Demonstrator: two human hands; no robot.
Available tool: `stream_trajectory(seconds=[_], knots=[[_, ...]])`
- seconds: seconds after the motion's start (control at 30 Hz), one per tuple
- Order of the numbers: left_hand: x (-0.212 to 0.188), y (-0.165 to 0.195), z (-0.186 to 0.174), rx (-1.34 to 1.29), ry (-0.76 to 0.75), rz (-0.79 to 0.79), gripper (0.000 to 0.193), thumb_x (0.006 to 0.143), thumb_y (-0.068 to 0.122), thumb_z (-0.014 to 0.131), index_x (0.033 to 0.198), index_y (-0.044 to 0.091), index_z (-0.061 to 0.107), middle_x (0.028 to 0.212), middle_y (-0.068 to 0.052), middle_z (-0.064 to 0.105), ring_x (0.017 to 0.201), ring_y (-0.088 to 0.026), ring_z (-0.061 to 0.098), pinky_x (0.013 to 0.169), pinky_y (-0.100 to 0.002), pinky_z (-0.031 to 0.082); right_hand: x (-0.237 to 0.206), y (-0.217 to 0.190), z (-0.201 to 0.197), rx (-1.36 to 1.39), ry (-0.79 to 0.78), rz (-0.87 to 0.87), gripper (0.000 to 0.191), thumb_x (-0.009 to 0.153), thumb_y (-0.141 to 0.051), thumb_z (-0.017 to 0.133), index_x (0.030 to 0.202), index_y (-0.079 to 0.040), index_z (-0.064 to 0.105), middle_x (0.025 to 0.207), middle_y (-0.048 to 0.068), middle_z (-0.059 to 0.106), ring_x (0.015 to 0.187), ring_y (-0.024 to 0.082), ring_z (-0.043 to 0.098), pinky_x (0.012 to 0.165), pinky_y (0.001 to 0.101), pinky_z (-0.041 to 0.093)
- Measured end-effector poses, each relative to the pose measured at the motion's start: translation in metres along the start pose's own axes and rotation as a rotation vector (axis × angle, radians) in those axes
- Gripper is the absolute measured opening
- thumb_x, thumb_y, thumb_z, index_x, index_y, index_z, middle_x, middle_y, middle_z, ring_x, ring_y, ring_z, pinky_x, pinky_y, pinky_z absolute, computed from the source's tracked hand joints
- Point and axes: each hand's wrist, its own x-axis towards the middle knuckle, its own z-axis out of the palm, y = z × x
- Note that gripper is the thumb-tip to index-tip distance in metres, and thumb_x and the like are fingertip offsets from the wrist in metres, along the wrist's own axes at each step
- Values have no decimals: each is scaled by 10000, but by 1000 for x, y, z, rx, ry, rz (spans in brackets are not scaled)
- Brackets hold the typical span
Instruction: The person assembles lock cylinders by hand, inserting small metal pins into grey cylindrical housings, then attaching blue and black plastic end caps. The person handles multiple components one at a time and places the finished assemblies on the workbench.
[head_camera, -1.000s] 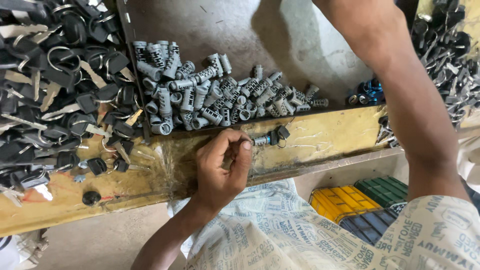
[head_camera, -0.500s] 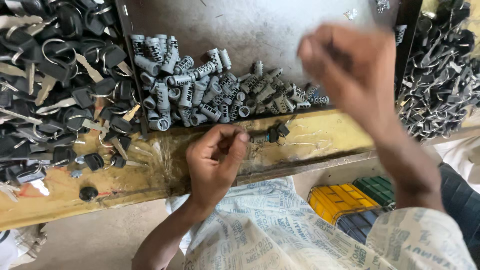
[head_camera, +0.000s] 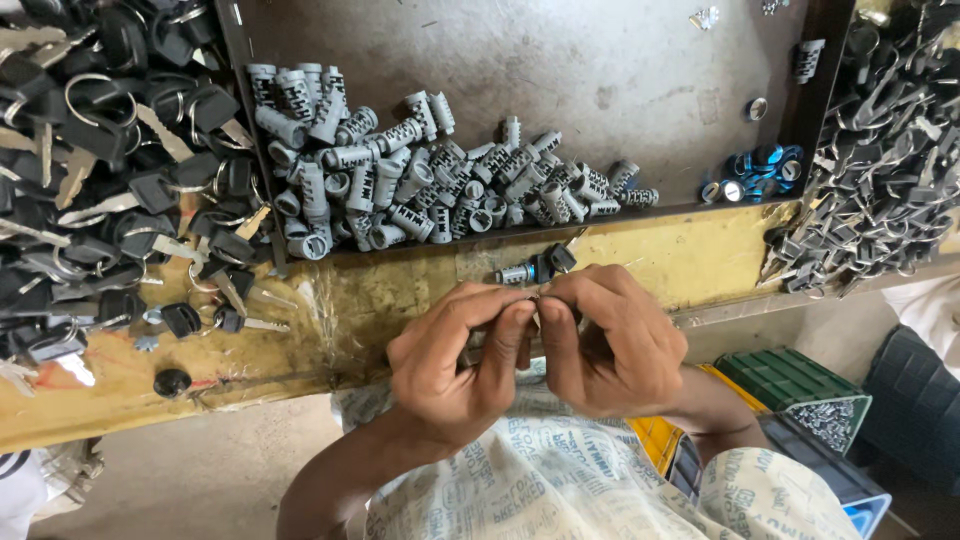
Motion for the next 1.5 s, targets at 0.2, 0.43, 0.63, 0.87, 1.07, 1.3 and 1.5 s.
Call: stream_trajectory(seconds=[0.2,0.43,0.63,0.87,1.07,1.3,1.5], knots=[[1,-11,6,23,49,127,65,1042,17,660,1050,-44,683,886,-139,740,671,-126,705,542,-241,539,-2,-5,-1,-10,-15,-4,94,998,98,670,1082,82,632,918,154,691,690,192,668,577,248,512],[5,-11,-11,24,-72,146,111,1077,60,678,1123,-41,681,931,-122,732,713,-130,709,550,-235,543,12,-5,-7,-29,-69,-11,97,926,104,699,1007,91,648,835,150,702,574,113,549,473,244,371],[10,-9,-22,68,-83,153,91,1006,29,724,1064,-39,710,872,-110,736,652,-99,660,505,-233,482,13,-2,-1,-32,-96,-102,142,924,112,732,1031,65,652,824,134,678,662,196,643,521,276,473],[7,-7,-28,61,-90,150,97,1021,16,723,1084,-25,661,918,-111,732,750,-144,719,583,-242,550,16,-6,-2,-16,-152,-125,200,884,107,763,1037,67,641,850,149,687,680,219,669,556,296,504],[8,-1,-31,81,-79,122,82,1013,-11,717,1065,-33,658,892,-109,720,766,-165,726,605,-247,557,23,-12,-8,-19,-267,-66,228,858,91,797,1022,43,645,859,144,691,688,210,671,574,306,502],[7,3,-36,143,-64,200,109,1026,-8,697,1121,-48,661,959,-139,730,827,-183,742,634,-250,578,26,-16,-7,-63,-276,-135,239,847,87,803,1019,53,642,851,146,683,681,225,669,585,323,499],[3,1,-27,69,35,144,83,997,10,688,1056,-47,693,842,-119,742,633,-119,666,515,-240,476,29,-13,-12,187,-350,30,177,933,88,718,1072,37,621,899,117,686,739,169,674,575,245,496]])
